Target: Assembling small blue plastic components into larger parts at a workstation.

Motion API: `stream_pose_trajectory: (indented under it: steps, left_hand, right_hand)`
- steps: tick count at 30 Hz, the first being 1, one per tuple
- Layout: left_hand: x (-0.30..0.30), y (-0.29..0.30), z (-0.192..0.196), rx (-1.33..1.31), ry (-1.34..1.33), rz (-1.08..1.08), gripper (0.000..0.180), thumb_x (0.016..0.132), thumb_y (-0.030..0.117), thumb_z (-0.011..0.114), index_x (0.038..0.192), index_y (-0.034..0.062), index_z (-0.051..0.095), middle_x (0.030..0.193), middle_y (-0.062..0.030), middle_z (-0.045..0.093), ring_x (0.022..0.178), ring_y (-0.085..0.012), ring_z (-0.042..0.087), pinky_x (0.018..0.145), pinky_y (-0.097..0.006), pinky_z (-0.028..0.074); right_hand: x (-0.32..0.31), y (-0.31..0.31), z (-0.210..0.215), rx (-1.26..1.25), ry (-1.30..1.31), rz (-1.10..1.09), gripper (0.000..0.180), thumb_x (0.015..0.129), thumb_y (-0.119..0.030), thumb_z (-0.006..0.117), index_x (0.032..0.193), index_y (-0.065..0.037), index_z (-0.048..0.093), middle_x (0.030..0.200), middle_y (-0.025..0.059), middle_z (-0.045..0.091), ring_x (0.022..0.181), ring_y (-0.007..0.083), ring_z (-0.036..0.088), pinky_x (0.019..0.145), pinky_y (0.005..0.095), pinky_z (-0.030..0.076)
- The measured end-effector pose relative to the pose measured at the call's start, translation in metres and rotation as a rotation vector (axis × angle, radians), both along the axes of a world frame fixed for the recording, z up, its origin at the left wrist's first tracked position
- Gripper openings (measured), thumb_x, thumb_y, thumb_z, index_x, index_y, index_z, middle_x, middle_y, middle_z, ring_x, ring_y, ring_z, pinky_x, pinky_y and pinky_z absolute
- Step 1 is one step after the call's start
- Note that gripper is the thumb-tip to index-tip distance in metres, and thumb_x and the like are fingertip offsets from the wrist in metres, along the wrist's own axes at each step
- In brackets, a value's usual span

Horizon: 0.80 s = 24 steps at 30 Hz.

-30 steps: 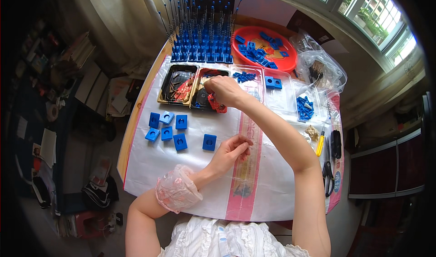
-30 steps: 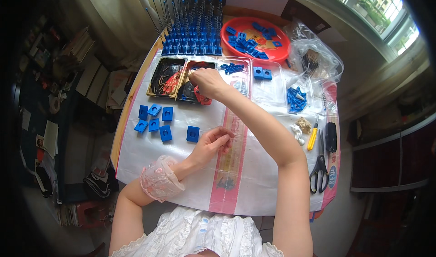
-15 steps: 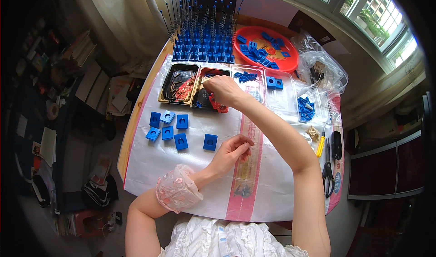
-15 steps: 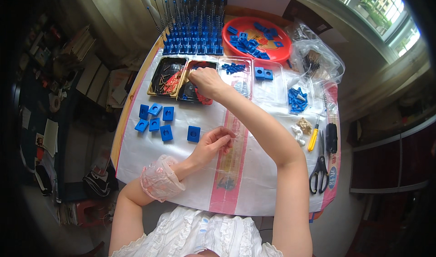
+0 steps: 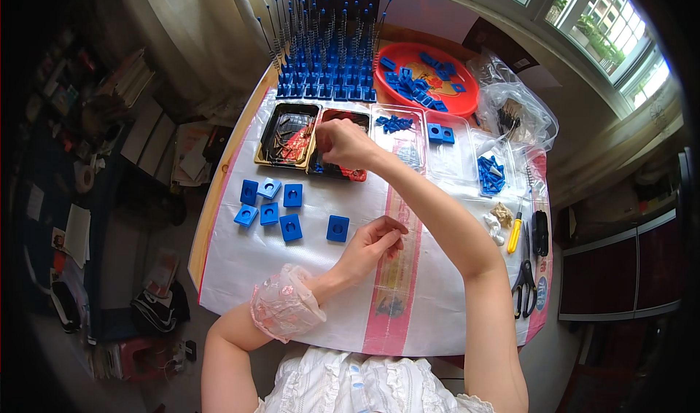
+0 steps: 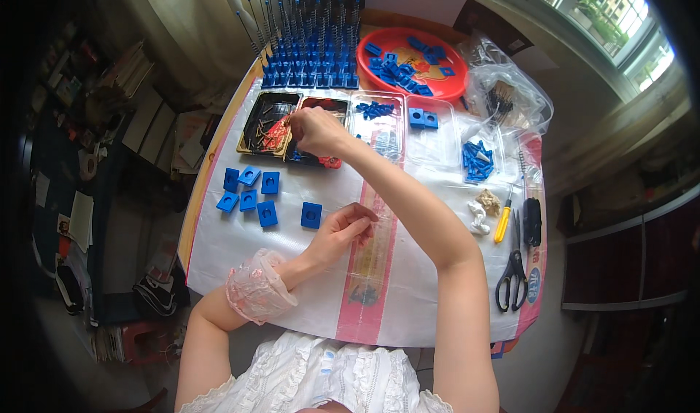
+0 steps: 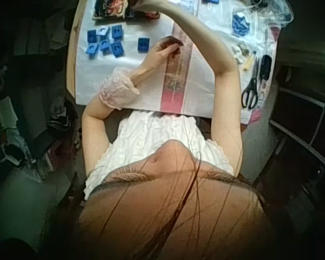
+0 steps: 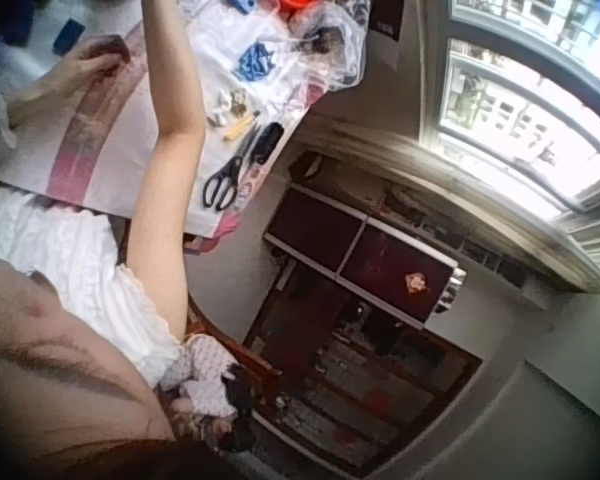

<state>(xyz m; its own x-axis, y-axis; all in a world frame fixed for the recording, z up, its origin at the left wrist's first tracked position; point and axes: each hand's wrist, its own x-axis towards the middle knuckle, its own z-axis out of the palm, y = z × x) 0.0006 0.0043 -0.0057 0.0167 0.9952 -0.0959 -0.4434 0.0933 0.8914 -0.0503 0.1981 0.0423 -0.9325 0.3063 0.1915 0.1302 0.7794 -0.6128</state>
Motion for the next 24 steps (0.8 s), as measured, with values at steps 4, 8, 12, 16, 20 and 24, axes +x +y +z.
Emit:
stream_pose_trajectory:
  steps: [4,8,12,16,20,24]
  left_hand:
    - [-0.001,-0.001,-0.001,-0.002,-0.013,0.007,0.019,0.102,0.015,0.052,0.113,0.0028,0.061,0.089,-0.0010,0.063,0.077,-0.0071,0.058,0.071,-0.022,0.048]
    - [0.002,-0.001,0.000,0.005,-0.022,0.027,0.018,0.103,0.016,0.051,0.112,0.0033,0.061,0.083,0.0008,0.061,0.072,-0.0040,0.054,0.065,-0.019,0.045]
    - [0.002,0.000,-0.001,-0.003,-0.015,0.018,0.018,0.103,0.016,0.052,0.112,0.0035,0.061,0.083,0.0010,0.061,0.071,-0.0039,0.054,0.065,-0.019,0.045]
    - [0.000,0.000,-0.001,-0.008,-0.016,0.004,0.018,0.102,0.015,0.052,0.112,0.0026,0.061,0.086,-0.0003,0.062,0.073,-0.0054,0.056,0.068,-0.021,0.047]
    - [0.000,-0.001,-0.001,-0.007,-0.015,0.009,0.018,0.102,0.014,0.052,0.112,0.0019,0.061,0.087,-0.0010,0.063,0.074,-0.0061,0.057,0.069,-0.021,0.048]
    - [0.000,-0.001,0.000,-0.007,-0.027,0.000,0.018,0.102,0.014,0.052,0.112,0.0017,0.061,0.087,-0.0010,0.063,0.074,-0.0060,0.057,0.069,-0.022,0.048]
  right_hand:
    - [-0.007,-0.009,-0.012,0.006,0.009,0.001,0.010,0.066,-0.002,0.068,0.074,0.000,0.064,0.075,0.0150,0.069,0.073,0.0308,0.068,0.068,0.0385,0.053]
    - [-0.007,-0.009,-0.014,-0.123,0.078,-0.034,0.012,0.066,-0.001,0.067,0.077,0.000,0.067,0.080,0.0193,0.070,0.080,0.0360,0.069,0.073,0.0423,0.054]
    - [-0.003,0.006,-0.009,-0.139,0.088,-0.063,0.016,0.067,-0.001,0.066,0.082,-0.001,0.068,0.082,0.0181,0.070,0.081,0.0358,0.069,0.074,0.0433,0.053]
    - [0.006,0.012,0.005,0.132,-0.007,-0.173,0.010,0.069,0.001,0.065,0.077,-0.004,0.066,0.078,0.0131,0.070,0.076,0.0323,0.067,0.067,0.0407,0.051]
    - [0.009,0.014,0.000,0.205,-0.068,-0.175,0.011,0.068,0.000,0.066,0.078,-0.005,0.067,0.081,0.0136,0.070,0.079,0.0341,0.068,0.069,0.0433,0.052]
    - [0.006,0.010,-0.008,0.243,-0.091,-0.174,0.013,0.067,0.001,0.065,0.077,-0.006,0.066,0.081,0.0154,0.069,0.081,0.0355,0.068,0.070,0.0446,0.053]
